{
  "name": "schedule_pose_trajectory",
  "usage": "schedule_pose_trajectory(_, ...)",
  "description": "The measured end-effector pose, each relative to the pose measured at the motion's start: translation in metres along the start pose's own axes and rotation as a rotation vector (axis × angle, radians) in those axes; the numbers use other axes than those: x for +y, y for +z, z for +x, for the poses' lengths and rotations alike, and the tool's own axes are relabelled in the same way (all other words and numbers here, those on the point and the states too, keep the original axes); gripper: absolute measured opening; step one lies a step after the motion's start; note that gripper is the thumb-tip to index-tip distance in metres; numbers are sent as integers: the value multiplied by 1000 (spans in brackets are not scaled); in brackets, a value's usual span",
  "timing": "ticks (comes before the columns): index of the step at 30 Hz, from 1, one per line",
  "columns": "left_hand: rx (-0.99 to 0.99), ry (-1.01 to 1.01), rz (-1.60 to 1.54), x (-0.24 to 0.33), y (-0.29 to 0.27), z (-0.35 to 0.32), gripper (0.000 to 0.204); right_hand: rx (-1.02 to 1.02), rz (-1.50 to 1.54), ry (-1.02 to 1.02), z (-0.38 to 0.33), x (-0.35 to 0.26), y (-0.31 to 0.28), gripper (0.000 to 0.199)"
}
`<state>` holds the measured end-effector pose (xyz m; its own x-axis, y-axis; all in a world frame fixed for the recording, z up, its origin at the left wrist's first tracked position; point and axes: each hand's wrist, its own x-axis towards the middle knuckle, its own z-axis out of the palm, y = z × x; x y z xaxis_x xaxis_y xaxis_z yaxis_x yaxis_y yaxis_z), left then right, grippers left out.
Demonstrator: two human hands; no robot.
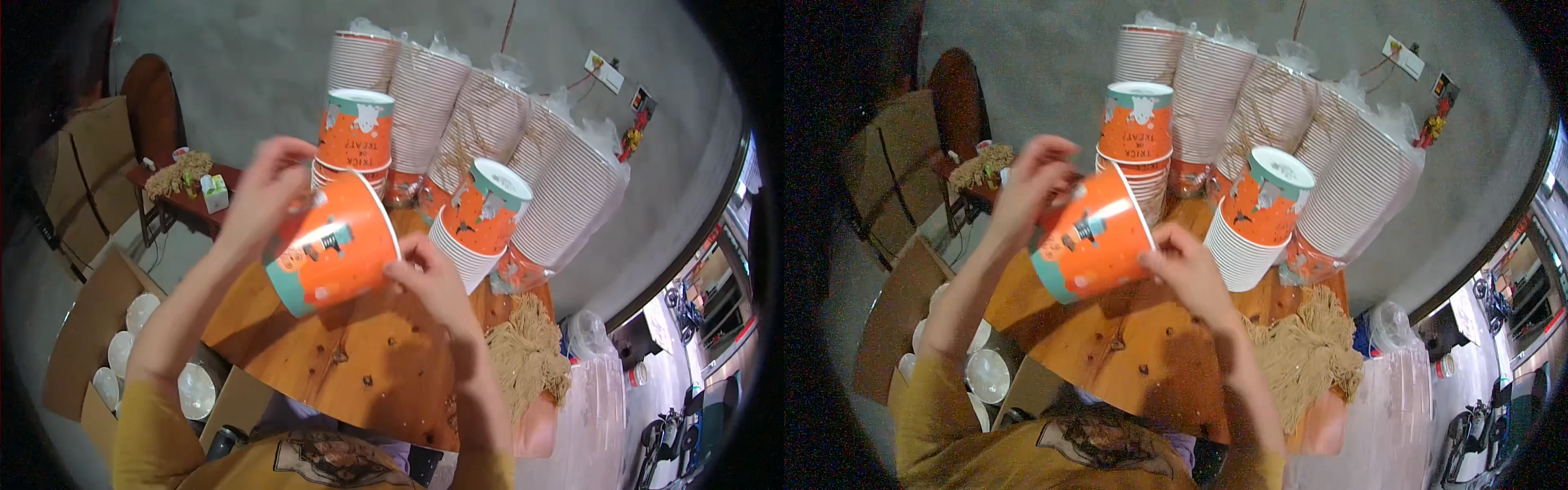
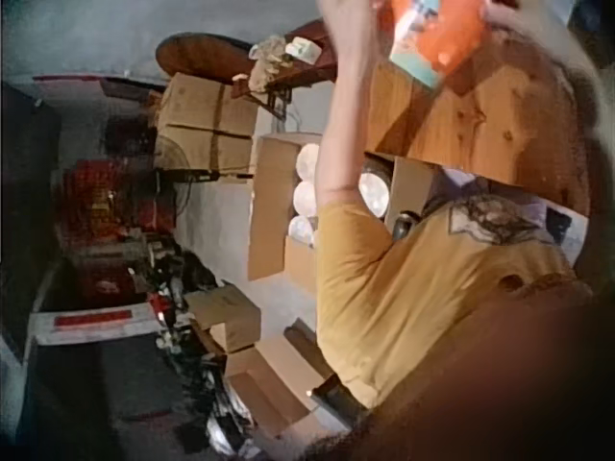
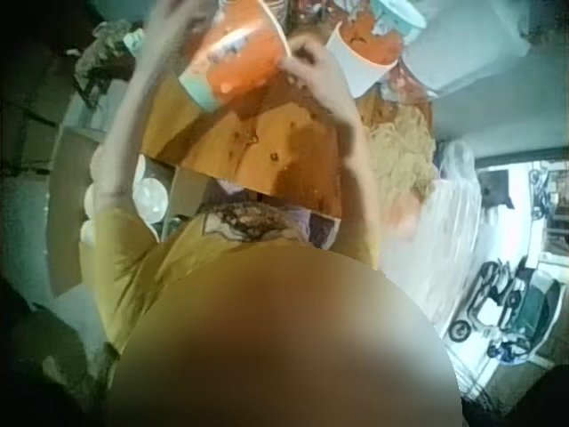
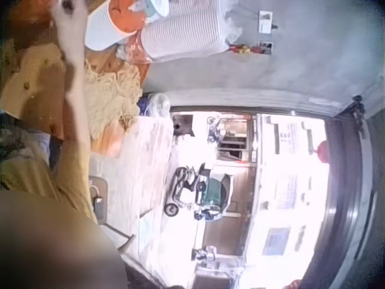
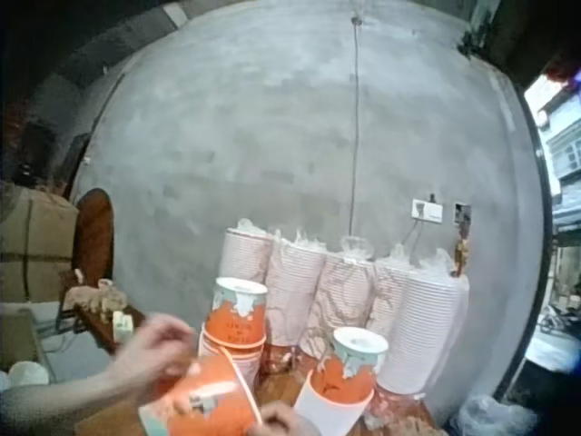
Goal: Tying thin natural fiber strings to paper cups, likely for decoration or retail packaging.
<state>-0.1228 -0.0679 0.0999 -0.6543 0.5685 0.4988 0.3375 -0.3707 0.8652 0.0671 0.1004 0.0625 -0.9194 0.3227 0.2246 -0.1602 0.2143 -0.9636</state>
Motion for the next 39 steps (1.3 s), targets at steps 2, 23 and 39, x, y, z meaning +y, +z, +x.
schedule_pose_trajectory(2,229,389,191,29,-25,-19,20,-15,35,-150,46,-8,-2,15)
schedule_pose_trajectory(23,125,-114,20,-83,-39,-125,11,323,251,134,159,93,-26,14)
schedule_pose_trajectory(39,-454,174,190,-135,126,-84,46,675,-1137,-269,69,-18,-160,23)
